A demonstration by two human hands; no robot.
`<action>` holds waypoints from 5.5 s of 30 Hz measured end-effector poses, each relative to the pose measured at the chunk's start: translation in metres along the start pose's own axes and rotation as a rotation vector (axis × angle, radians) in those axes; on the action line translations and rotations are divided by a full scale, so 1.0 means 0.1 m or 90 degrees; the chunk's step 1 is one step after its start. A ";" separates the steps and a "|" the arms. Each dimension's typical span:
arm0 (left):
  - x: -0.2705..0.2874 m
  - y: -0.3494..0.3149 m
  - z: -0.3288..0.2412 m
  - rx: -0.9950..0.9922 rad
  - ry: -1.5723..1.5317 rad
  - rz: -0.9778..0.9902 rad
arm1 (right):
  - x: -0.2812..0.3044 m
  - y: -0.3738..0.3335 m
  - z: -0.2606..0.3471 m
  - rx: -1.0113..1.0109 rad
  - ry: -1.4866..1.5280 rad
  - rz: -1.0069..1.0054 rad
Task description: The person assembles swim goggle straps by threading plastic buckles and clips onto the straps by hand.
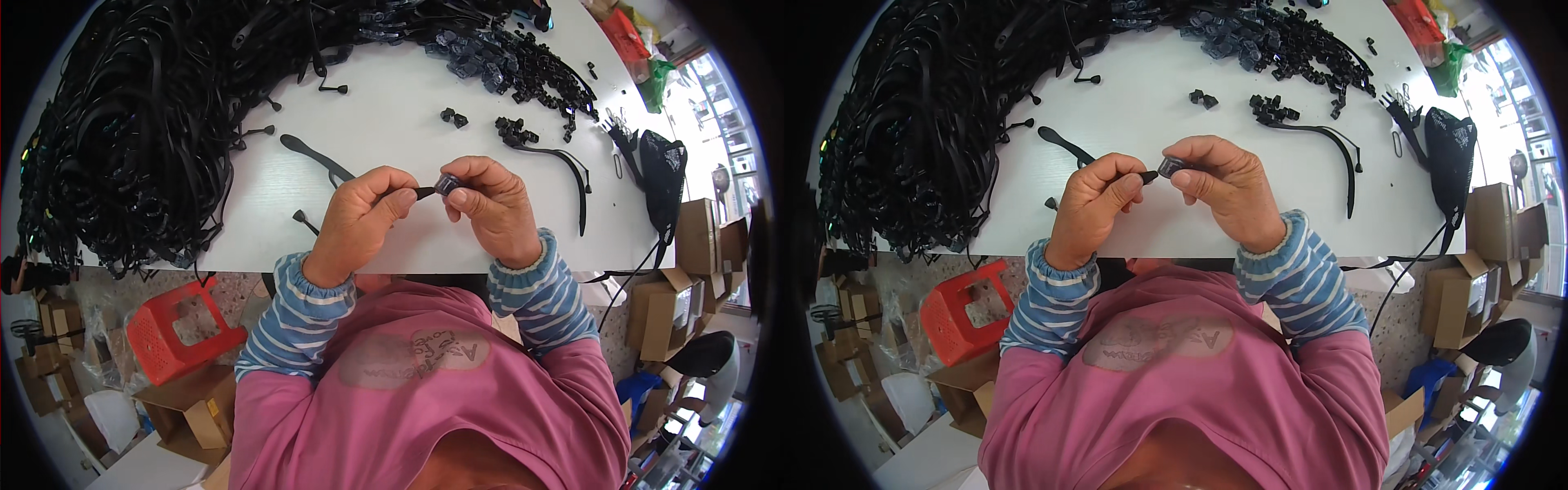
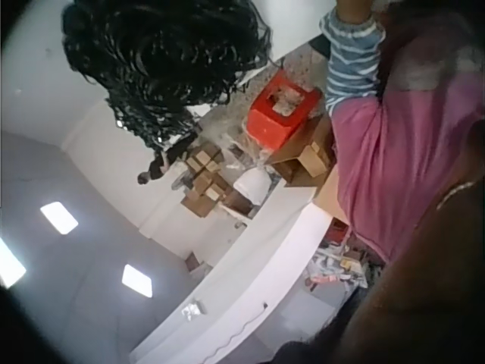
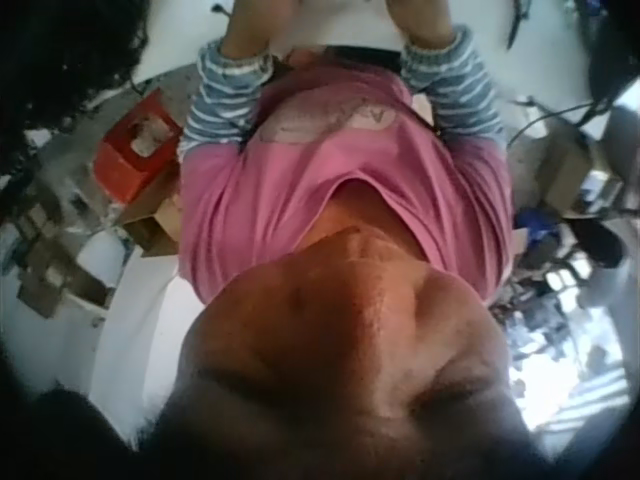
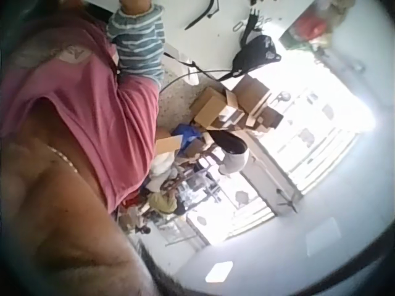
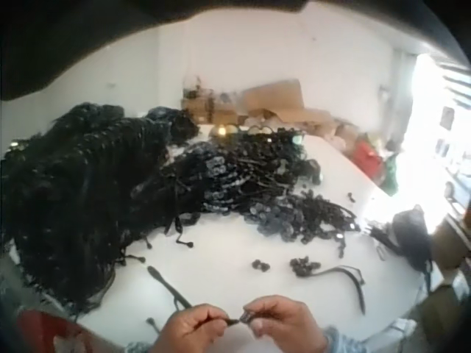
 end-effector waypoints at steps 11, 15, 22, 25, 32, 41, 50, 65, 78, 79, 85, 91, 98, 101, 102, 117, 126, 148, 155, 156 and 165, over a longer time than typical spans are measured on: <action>0.15 0.01 0.06 0.031 -0.133 0.018 | -0.20 0.09 -0.08 -0.010 0.067 -0.070; 0.19 0.00 0.05 0.057 -0.141 0.005 | -0.23 0.12 -0.08 0.013 0.054 -0.052; 0.18 0.00 0.06 0.057 -0.168 0.006 | -0.11 0.10 -0.05 0.019 0.068 -0.102; 0.15 -0.01 0.05 0.044 -0.177 0.013 | -0.13 0.10 -0.04 0.026 0.103 -0.109; 0.15 -0.02 0.08 0.055 -0.196 -0.002 | -0.17 0.07 -0.01 0.026 0.024 -0.032; 0.17 0.02 0.09 0.054 -0.187 -0.026 | -0.13 0.08 -0.01 0.075 0.092 -0.092; 0.08 0.04 0.07 0.005 -0.191 0.004 | -0.14 0.09 -0.11 0.045 0.175 -0.094; -0.03 0.05 0.02 0.018 -0.181 0.069 | -0.26 0.09 -0.15 0.014 0.201 -0.045; -0.02 0.07 0.00 -0.011 -0.222 0.100 | -0.31 0.11 -0.11 0.062 0.136 -0.030; -0.03 0.06 -0.01 0.012 -0.247 0.118 | -0.30 0.11 -0.09 0.072 0.112 -0.036; -0.11 0.04 -0.05 -0.037 -0.213 0.113 | -0.25 0.08 0.01 0.146 -0.047 -0.032; -0.10 -0.10 -0.09 -0.267 -0.065 -0.110 | -0.22 0.01 0.02 0.127 -0.092 -0.051; -0.19 -0.25 -0.24 -0.373 0.081 -0.224 | -0.17 -0.06 0.17 0.194 -0.174 -0.035; -0.24 -0.37 -0.36 -0.394 0.194 -0.310 | -0.16 -0.06 0.25 0.220 -0.235 -0.020; -0.24 -0.38 -0.37 -0.394 0.197 -0.303 | -0.18 -0.06 0.29 0.234 -0.250 -0.005; -0.28 -0.55 -0.45 -0.471 0.325 -0.273 | -0.13 -0.03 0.13 0.146 -0.153 -0.012; -0.03 -0.50 -0.29 -0.399 0.145 -0.258 | -0.13 -0.01 0.06 0.121 -0.121 -0.012; -0.13 -0.13 0.17 -0.010 -0.260 -0.113 | -0.11 0.00 0.01 0.059 -0.066 -0.080; -0.14 -0.12 0.13 -0.043 -0.280 -0.127 | -0.13 -0.02 0.05 0.098 -0.058 -0.097; -0.15 -0.11 0.14 -0.035 -0.287 -0.129 | -0.10 -0.03 0.07 0.109 -0.100 -0.105; -0.20 -0.23 0.02 -0.148 -0.256 -0.167 | -0.28 -0.05 0.47 0.374 -0.507 0.023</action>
Point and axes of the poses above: each hand's wrist, its own y-axis towards the middle knuckle, its own x-axis out of the back of the hand, z = x × y, the point moved 9 cm from there along y, towards the middle knuckle, and after that the axes turned 15 degrees about x, right-handed, at the moved point
